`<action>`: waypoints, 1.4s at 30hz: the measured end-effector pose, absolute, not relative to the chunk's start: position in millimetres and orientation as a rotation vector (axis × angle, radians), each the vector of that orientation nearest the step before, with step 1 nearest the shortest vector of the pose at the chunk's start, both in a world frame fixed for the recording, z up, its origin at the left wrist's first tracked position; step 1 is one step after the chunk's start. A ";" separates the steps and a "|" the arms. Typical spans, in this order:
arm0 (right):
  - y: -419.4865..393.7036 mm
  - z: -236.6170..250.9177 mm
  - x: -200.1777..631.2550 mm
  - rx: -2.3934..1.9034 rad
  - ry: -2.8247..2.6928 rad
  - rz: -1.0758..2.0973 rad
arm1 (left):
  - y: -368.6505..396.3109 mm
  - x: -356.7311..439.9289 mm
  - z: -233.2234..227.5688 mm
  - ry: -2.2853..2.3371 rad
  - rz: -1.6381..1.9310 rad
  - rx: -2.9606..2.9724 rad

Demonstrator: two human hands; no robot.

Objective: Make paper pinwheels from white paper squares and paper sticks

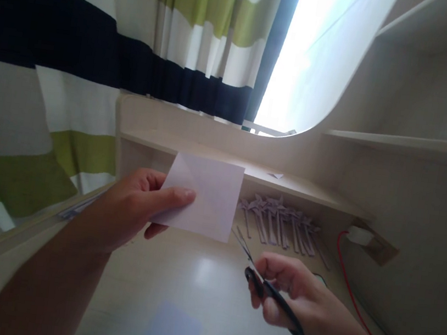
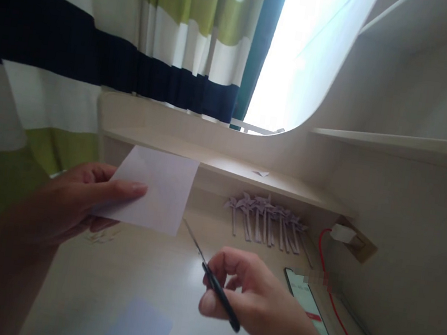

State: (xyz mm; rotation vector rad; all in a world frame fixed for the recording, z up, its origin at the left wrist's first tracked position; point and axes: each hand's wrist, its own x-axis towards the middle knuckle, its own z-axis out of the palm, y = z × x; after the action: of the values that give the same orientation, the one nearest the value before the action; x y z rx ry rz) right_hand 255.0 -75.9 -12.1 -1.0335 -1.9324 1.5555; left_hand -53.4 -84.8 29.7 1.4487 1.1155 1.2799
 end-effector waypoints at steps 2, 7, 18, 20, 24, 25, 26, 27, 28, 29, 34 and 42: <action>-76.9 -15.0 250.3 -1.061 -1.934 1.552 | -85.9 -52.6 29.4 1.153 1.297 1.454; -76.4 -18.8 246.7 -1.057 -1.927 1.523 | -86.1 -44.7 28.1 1.206 1.302 1.426; -76.1 -23.6 244.2 -0.982 -1.896 1.621 | -82.5 -40.6 26.8 1.106 1.305 1.404; -76.4 -23.9 243.8 -0.974 -1.884 1.638 | -82.1 -40.8 26.8 1.101 1.312 1.407; -76.4 -26.1 243.8 -0.946 -1.862 1.668 | -82.3 -41.3 26.0 1.097 1.297 1.409; -76.3 -26.5 243.7 -0.942 -1.855 1.674 | -82.5 -41.4 25.6 1.096 1.293 1.408; -76.3 -26.7 243.6 -0.938 -1.849 1.676 | -82.6 -41.4 25.2 1.096 1.289 1.408; -76.3 -26.9 243.5 -0.934 -1.845 1.675 | -82.6 -41.4 24.8 1.099 1.285 1.410; -76.3 -26.9 243.4 -0.931 -1.843 1.675 | -82.5 -41.3 24.5 1.102 1.281 1.414; -76.4 -27.0 243.4 -0.929 -1.841 1.676 | -82.3 -41.0 24.3 1.104 1.278 1.419; -77.7 -27.7 243.4 -0.906 -1.801 1.729 | -81.0 -39.3 25.3 1.124 1.283 1.410; -78.3 -26.3 240.9 -0.883 -1.753 1.753 | -78.8 -37.9 26.1 1.141 1.272 1.395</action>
State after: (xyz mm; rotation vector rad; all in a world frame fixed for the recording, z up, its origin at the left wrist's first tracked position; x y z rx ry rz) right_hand 240.9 -78.3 -26.3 -0.8826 -1.7528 1.7529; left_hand -37.9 -78.8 26.1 1.3954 1.1406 1.2725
